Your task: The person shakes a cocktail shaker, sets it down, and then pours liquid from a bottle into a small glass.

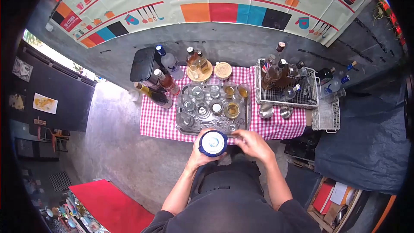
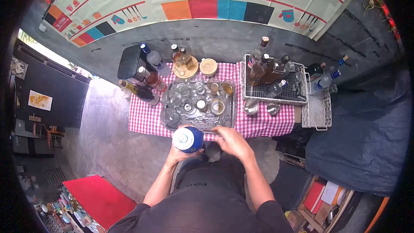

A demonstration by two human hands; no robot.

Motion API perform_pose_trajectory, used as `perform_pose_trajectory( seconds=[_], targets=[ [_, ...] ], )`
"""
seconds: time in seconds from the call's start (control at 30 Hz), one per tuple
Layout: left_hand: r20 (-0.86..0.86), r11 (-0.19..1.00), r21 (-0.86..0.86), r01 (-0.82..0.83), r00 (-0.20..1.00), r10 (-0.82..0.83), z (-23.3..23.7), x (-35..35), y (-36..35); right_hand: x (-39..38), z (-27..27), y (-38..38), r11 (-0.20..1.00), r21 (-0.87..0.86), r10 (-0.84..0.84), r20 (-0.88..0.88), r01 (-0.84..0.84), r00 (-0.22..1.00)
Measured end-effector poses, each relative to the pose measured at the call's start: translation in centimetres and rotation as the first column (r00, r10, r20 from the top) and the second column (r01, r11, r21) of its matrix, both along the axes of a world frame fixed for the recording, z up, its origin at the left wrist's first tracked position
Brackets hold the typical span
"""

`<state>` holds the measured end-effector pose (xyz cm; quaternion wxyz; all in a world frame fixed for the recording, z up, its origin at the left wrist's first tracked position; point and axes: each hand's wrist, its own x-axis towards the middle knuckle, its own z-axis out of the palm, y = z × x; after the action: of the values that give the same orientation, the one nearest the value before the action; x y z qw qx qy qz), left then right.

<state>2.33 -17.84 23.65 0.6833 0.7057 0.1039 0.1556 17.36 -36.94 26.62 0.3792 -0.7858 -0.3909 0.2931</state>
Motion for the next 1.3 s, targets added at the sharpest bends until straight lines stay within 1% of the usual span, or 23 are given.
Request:
perform_pose_trajectory(
  seconds=[0.07, 0.17, 0.23, 0.27, 0.33, 0.37, 0.43, 0.57, 0.67, 0.73, 0.77, 0.8, 0.83, 0.87, 0.97, 1.0, 1.07, 1.1, 1.13, 1.2, 1.23, 1.27, 1.3],
  targets=[
    [-0.012, 0.999, 0.046, -0.02, 1.0, 0.021, -1.1, -0.9, 0.7, -0.8, -0.3, 0.2, 0.959, 0.064, -0.278, -0.008, 0.278, 0.961],
    [-0.053, 0.977, 0.199, -0.074, 0.995, 0.086, -2.1, -2.1, 1.2, -2.9, -0.2, 1.5, 0.887, 0.161, -0.416, -0.129, 0.433, 0.9],
    [-0.098, 0.979, 0.186, -0.082, 0.99, 0.101, -3.3, -2.6, 1.1, -4.5, 3.9, 3.2, 0.889, 0.282, -0.377, 0.002, 0.361, 0.926],
    [-0.124, 0.982, 0.174, -0.075, 0.988, 0.097, -3.7, -2.8, 1.1, -5.0, 5.4, 3.7, 0.928, 0.207, -0.327, 0.064, 0.308, 0.943],
    [-0.178, 0.991, 0.129, -0.025, 0.983, 0.047, -4.1, -3.1, 1.2, -6.0, 6.6, 5.5, 0.922, 0.302, -0.348, 0.364, 0.244, 0.864],
    [-0.172, 0.987, 0.162, -0.009, 0.984, 0.038, -4.3, -3.2, 1.1, -6.3, 6.4, 5.9, 0.92, 0.303, -0.353, 0.366, 0.248, 0.861],
    [-0.172, 0.986, 0.169, -0.001, 0.985, 0.031, -4.2, -3.4, 1.0, -6.9, 5.5, 6.2, 0.962, 0.041, -0.256, 0.477, 0.269, 0.841],
    [-0.196, 0.986, 0.158, 0.052, 0.98, -0.02, -3.8, -3.9, 1.6, -7.9, 4.8, 6.8, 0.937, 0.018, -0.307, 0.513, 0.348, 0.801],
    [-0.209, 0.984, 0.134, 0.12, 0.974, -0.09, -3.6, -4.0, 2.1, -8.3, 4.2, 6.6, 0.938, 0.09, -0.33, 0.533, 0.335, 0.78],
    [-0.192, 0.978, 0.134, 0.16, 0.972, -0.133, -3.7, -4.1, 2.4, -8.0, 4.3, 6.2, 0.96, 0.218, -0.263, 0.504, 0.173, 0.823],
    [-0.2, 0.973, 0.087, 0.212, 0.961, -0.192, -4.1, -4.1, 2.6, -7.8, 4.7, 5.9, 0.959, 0.218, -0.27, 0.506, 0.181, 0.819],
    [-0.207, 0.964, 0.038, 0.262, 0.946, -0.249, -4.2, -4.1, 2.6, -7.7, 5.5, 5.5, 0.983, 0.16, -0.16, 0.477, 0.094, 0.864],
    [-0.206, 0.962, 0.037, 0.27, 0.944, -0.257, -4.2, -4.1, 2.4, -7.6, 6.3, 5.0, 0.994, 0.106, -0.05, 0.438, 0.003, 0.898],
    [-0.161, 0.964, -0.011, 0.265, 0.951, -0.264, -4.1, -3.9, 2.2, -7.3, 6.9, 4.5, 0.994, 0.107, -0.056, 0.44, 0.01, 0.896],
    [-0.123, 0.964, -0.054, 0.259, 0.957, -0.264, -4.2, -3.4, 1.7, -6.1, 7.9, 2.9, 0.969, 0.148, 0.136, 0.338, -0.196, 0.931],
    [-0.13, 0.967, -0.05, 0.252, 0.958, -0.256, -4.4, -3.3, 1.6, -6.2, 8.4, 2.8, 0.971, 0.147, 0.13, 0.339, -0.189, 0.932],
    [-0.143, 0.961, 0.001, 0.277, 0.951, -0.274, -4.8, -3.1, 1.5, -6.7, 10.3, 2.7, 0.982, 0.188, -0.066, 0.333, 0.002, 0.941],
    [-0.168, 0.958, 0.065, 0.281, 0.949, -0.267, -3.5, -2.9, 1.4, -7.1, 11.4, 2.9, 0.993, 0.018, -0.112, 0.348, 0.113, 0.931],
    [-0.194, 0.95, 0.13, 0.285, 0.947, -0.257, -2.8, -2.7, 1.3, -7.0, 11.0, 2.8, 0.993, 0.019, -0.115, 0.349, 0.116, 0.93],
    [-0.169, 0.942, 0.155, 0.297, 0.948, -0.271, -3.6, -2.6, 1.4, -6.6, 8.9, 2.6, 0.95, -0.293, -0.036, 0.245, 0.11, 0.969],
    [-0.167, 0.935, 0.164, 0.314, 0.943, -0.288, -3.9, -2.5, 1.3, -6.7, 8.3, 2.3, 0.983, -0.163, -0.025, 0.315, 0.08, 0.949],
    [-0.167, 0.928, 0.171, 0.331, 0.938, -0.304, -4.1, -2.4, 1.2, -6.6, 8.1, 1.8, 0.983, -0.163, -0.028, 0.316, 0.084, 0.948],
    [-0.152, 0.93, 0.175, 0.324, 0.942, -0.3, -4.3, -2.3, 1.2, -6.4, 8.7, 1.6, 1.0, 0.005, 0.013, 0.393, -0.016, 0.92]
  ],
)
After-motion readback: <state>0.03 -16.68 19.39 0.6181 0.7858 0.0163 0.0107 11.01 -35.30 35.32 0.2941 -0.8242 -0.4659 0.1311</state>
